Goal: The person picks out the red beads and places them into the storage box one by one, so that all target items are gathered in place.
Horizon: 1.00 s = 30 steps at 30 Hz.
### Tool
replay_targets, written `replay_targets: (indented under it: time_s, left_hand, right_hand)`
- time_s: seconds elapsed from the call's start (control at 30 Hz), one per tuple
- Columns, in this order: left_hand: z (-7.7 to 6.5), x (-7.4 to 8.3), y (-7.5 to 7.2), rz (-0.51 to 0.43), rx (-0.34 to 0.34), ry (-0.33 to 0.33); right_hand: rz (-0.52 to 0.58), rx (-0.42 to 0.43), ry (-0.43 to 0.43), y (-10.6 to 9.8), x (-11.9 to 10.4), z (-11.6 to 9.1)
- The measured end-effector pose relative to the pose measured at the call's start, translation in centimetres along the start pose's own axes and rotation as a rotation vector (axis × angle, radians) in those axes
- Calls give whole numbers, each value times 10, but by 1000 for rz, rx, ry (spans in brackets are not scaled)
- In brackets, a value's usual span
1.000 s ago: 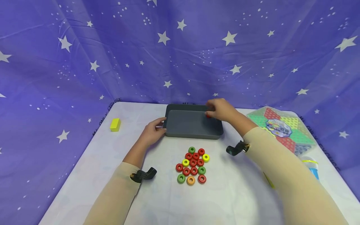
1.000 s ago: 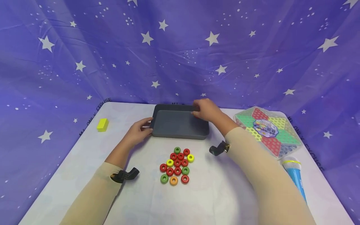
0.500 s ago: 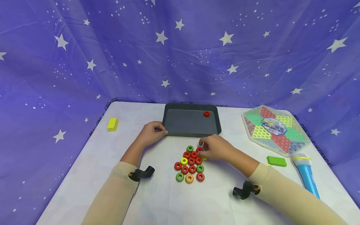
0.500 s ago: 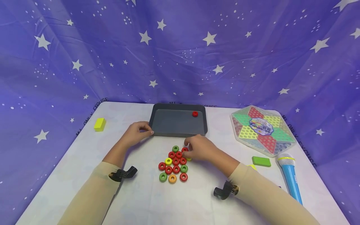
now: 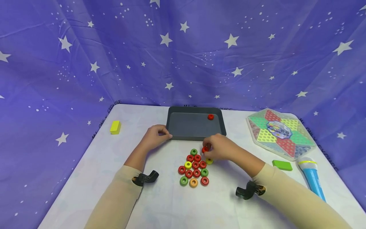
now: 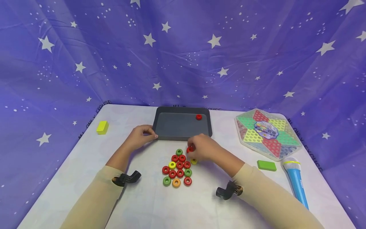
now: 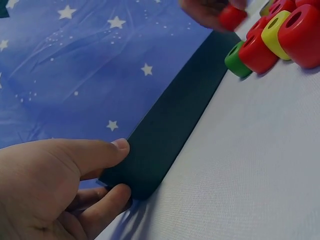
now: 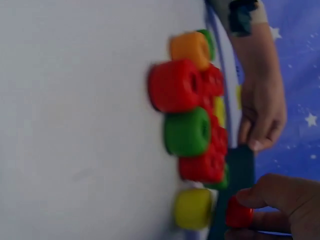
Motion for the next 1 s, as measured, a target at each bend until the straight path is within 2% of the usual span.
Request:
replay_targets:
  time_s: [0.13,0.3,0.57,0.8,1.0]
  left_hand:
    - [0,0,0,-8,-3,-17]
    - [0,0,-1,-16,-8,-30]
    - [1,-1,-4,-7,9,-44]
    - [2,-3,-2,-8,5,-50]
    - [3,-6,-2,-10,10,-39]
  right_hand:
    - [28,46,-46,-26,7,-1]
    - [39,57,-45,-58,21,4]
    - [12,52,-59,-95,44,34]
    - [-105,23,-102,-96,62,68]
    - [-224,-39,-76,-85,67,95]
Point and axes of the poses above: each hand's wrist, its own z-axis towards the middle knuckle, its own y-axis out of the palm, x = y × z, the point moved 5 cm from there along z, towards the middle knuckle, and after that the axes turned 13 degrees about -y, right-handed, at the moved point
